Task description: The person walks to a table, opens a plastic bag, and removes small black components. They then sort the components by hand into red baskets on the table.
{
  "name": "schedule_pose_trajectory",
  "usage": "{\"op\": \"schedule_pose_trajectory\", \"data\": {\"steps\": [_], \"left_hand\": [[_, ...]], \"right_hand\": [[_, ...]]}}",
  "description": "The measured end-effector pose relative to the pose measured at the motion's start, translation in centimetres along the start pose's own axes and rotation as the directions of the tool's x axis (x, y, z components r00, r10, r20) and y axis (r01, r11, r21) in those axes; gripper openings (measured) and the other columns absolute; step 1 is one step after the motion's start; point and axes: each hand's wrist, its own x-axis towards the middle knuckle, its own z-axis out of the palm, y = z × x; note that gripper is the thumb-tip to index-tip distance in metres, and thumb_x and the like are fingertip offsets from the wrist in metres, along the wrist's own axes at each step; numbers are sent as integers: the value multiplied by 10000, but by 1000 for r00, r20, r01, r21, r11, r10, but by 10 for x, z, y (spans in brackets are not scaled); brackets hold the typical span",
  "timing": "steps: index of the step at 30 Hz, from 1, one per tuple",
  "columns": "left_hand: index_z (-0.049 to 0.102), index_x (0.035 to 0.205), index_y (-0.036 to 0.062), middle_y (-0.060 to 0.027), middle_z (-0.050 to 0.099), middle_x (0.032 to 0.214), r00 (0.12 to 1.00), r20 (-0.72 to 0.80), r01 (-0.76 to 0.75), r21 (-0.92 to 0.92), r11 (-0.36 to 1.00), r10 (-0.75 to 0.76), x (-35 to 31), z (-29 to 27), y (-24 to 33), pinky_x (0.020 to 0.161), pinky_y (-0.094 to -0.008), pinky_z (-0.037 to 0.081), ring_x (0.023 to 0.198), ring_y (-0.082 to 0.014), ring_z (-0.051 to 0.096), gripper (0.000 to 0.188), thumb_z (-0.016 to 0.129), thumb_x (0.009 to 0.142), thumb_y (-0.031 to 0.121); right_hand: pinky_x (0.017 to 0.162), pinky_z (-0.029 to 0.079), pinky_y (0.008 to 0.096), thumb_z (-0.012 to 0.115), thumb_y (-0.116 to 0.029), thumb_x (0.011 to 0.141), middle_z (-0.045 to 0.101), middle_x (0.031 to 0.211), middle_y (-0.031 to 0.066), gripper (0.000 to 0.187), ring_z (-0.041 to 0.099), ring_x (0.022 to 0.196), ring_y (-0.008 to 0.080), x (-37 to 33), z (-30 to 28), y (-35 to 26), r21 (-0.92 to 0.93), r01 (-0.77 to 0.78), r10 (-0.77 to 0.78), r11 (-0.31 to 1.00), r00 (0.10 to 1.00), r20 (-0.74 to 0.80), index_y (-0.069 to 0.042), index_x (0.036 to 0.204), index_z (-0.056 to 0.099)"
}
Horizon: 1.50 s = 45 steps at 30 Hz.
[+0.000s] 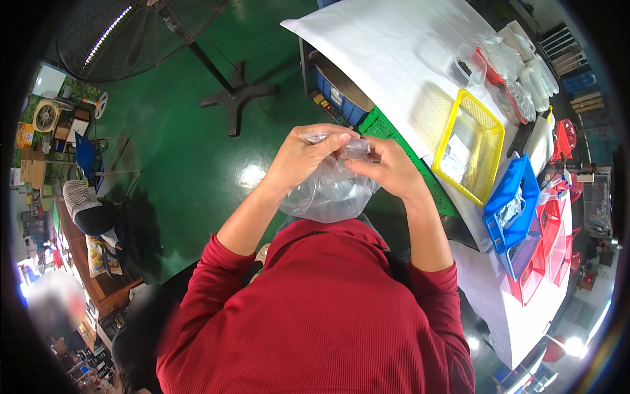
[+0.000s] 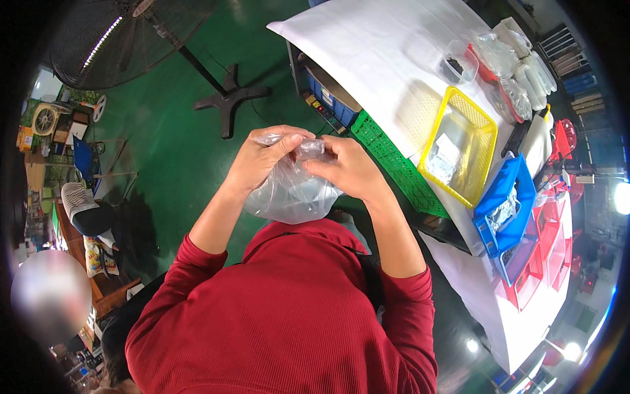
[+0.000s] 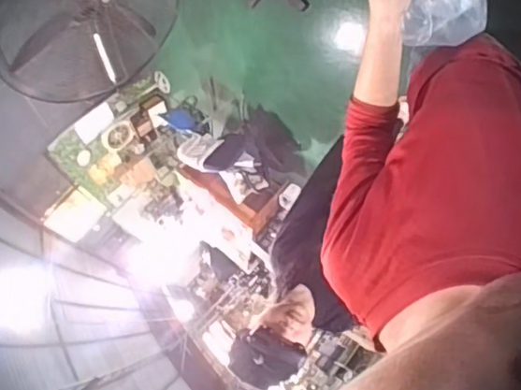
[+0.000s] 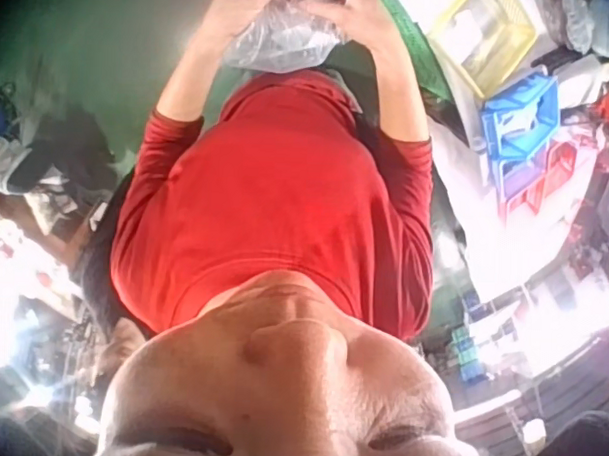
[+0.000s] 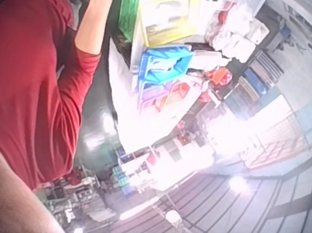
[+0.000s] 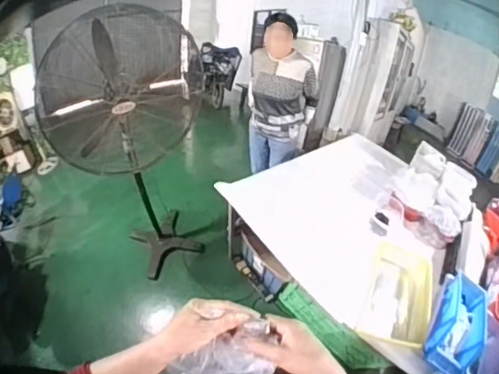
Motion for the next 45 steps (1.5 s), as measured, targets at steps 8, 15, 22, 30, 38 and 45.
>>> {"op": "schedule_pose_trajectory", "data": {"steps": [8,15,22,30,38,45], "left_hand": [[665,912,14,-63,631,849,961,274,177,-535,826,-29,-3,-21,-8,702,-235,453,774,-109,563,298,601,892,304],[629,885,20,-58,637,889,948,318,112,-228,967,-35,-4,-34,5,801,-254,460,870,-143,589,60,632,839,59],[464,928,26,-89,544,852,816,-180,-366,576,731,550,-1,-17,-10,654,-290,473,737,-199,568,285,651,727,-52],[432,793,67,-116,483,798,612,5,-466,811,355,791,-3,-12,-3,620,-374,414,711,-285,497,398,764,580,12],[441,637,140,-17,447,632,616,203,-321,947,7,761,-1,-7,28,675,-365,318,649,-224,468,381,796,532,227],[555,644,77,-52,582,637,827,67,-279,911,303,558,3,0,25,607,-359,383,590,-243,577,281,759,633,269]], "right_hand": [[697,415,237,635,-86,709,601,779,6,160,534,746,88,7,8,-7,356,-65,65,932,998,12,-12,851,631],[704,421,252,580,-45,700,610,798,31,135,557,771,120,13,16,-10,460,38,5,887,996,-90,-12,830,596],[626,418,272,661,-159,751,560,723,67,209,520,693,109,5,40,-29,-90,155,-173,984,955,-241,0,817,542],[655,410,200,545,-341,929,598,831,-12,354,506,725,46,2,36,-28,569,-32,146,822,977,-157,-6,997,635],[562,356,189,576,-191,875,567,774,-60,115,474,676,19,8,25,-12,714,47,111,698,979,-173,-85,898,616],[574,359,197,565,-154,853,529,719,-44,103,459,647,37,10,12,-8,625,-13,137,781,979,-152,-55,869,590]]}}
